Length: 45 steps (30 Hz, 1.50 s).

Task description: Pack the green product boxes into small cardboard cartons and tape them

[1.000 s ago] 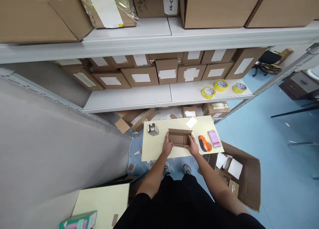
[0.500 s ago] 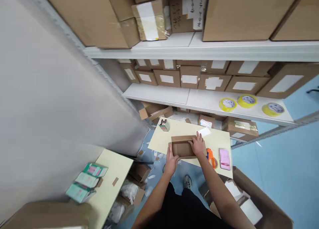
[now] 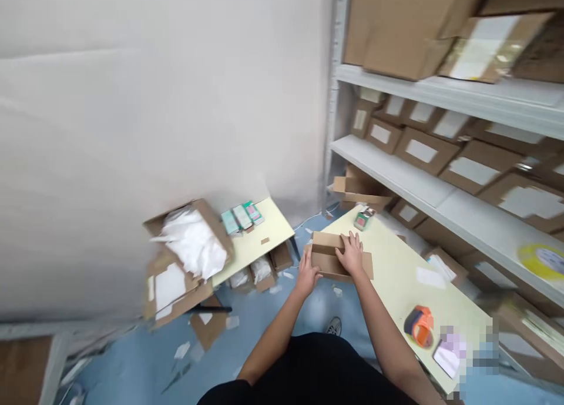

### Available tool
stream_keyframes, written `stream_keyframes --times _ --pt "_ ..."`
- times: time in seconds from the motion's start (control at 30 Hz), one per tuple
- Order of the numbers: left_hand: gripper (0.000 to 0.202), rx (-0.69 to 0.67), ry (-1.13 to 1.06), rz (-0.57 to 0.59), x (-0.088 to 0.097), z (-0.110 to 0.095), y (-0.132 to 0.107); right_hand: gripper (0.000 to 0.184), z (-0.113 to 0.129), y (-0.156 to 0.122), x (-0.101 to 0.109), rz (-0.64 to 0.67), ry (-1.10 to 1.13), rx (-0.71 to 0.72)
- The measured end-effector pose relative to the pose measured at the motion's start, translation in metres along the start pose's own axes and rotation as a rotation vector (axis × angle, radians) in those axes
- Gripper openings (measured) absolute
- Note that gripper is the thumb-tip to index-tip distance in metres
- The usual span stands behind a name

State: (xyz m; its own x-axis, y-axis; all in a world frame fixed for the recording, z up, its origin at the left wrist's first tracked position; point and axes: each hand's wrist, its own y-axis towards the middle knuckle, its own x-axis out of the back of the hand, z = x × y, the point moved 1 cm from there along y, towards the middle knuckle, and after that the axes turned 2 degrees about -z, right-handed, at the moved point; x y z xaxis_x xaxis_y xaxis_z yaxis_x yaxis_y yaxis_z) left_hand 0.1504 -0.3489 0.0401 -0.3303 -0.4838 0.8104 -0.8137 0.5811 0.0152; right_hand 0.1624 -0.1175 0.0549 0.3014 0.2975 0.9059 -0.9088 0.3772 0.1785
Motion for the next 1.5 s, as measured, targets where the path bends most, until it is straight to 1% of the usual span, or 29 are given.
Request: stream_keyframes --times 0.13,0.27,0.37,0.47,0.53,0.63,0.7,0.8,0.9,0.97,1.03,1.07,1.1,1.13,1.2,1.27,1.3,1.37,1.5 --pt "0.011 0.174 0.038 -0.109 0.045 0.064 -0.062 0.057 0.112 -0.005 -0.044 0.033 0.093 0.231" --pt "0.01 0.308 0.05 -0.208 0.09 0.13 -0.137 0.058 0.223 -0.026 -0.089 0.097 0.158 0.402" --pt "0.01 0.403 0.042 -0.255 0.118 0.178 -0.193 0.058 0.3 -0.044 -0.119 0.152 0.175 0.505" --pt "0.01 0.459 0.02 -0.302 0.143 0.218 -0.243 0.058 0.373 -0.058 -0.144 0.226 0.168 0.565" --pt "0.008 0.487 0.009 -0.329 0.158 0.239 -0.271 0.059 0.418 -0.063 -0.156 0.263 0.172 0.603" --pt "0.004 0.543 -0.003 -0.36 0.178 0.261 -0.302 0.06 0.479 -0.061 -0.17 0.288 0.188 0.656" --pt "0.004 0.574 -0.013 -0.383 0.188 0.269 -0.316 0.062 0.514 -0.052 -0.178 0.3 0.181 0.667" --pt "0.006 0.6 -0.035 -0.406 0.196 0.276 -0.326 0.065 0.562 -0.03 -0.189 0.315 0.139 0.64" --pt "0.004 0.629 -0.071 -0.392 0.202 0.279 -0.327 0.074 0.602 -0.001 -0.2 0.347 0.081 0.593" --pt "0.005 0.641 -0.09 -0.375 0.206 0.28 -0.323 0.087 0.625 0.019 -0.208 0.365 0.049 0.555" --pt "0.005 0.64 -0.093 -0.362 0.211 0.281 -0.318 0.1 0.643 0.038 -0.214 0.37 0.026 0.51" --pt "0.005 0.636 -0.088 -0.357 0.214 0.282 -0.315 0.104 0.65 0.046 -0.217 0.375 0.016 0.489" --pt "0.004 0.629 -0.081 -0.353 0.217 0.283 -0.312 0.103 0.656 0.052 -0.22 0.384 0.007 0.477" --pt "0.004 0.62 -0.074 -0.349 0.221 0.283 -0.31 0.097 0.661 0.058 -0.222 0.397 -0.002 0.478" --pt "0.004 0.604 -0.064 -0.341 0.227 0.285 -0.305 0.071 0.666 0.064 -0.223 0.418 -0.019 0.51" --pt "0.004 0.596 -0.061 -0.331 0.232 0.288 -0.301 0.044 0.667 0.066 -0.221 0.409 -0.03 0.557" --pt "0.004 0.594 -0.06 -0.328 0.234 0.289 -0.3 0.036 0.667 0.066 -0.219 0.398 -0.032 0.577" --pt "0.005 0.586 -0.056 -0.33 0.236 0.292 -0.297 0.031 0.663 0.064 -0.213 0.375 -0.031 0.598" --pt "0.006 0.566 -0.054 -0.332 0.236 0.296 -0.294 0.034 0.654 0.061 -0.2 0.324 -0.014 0.615"
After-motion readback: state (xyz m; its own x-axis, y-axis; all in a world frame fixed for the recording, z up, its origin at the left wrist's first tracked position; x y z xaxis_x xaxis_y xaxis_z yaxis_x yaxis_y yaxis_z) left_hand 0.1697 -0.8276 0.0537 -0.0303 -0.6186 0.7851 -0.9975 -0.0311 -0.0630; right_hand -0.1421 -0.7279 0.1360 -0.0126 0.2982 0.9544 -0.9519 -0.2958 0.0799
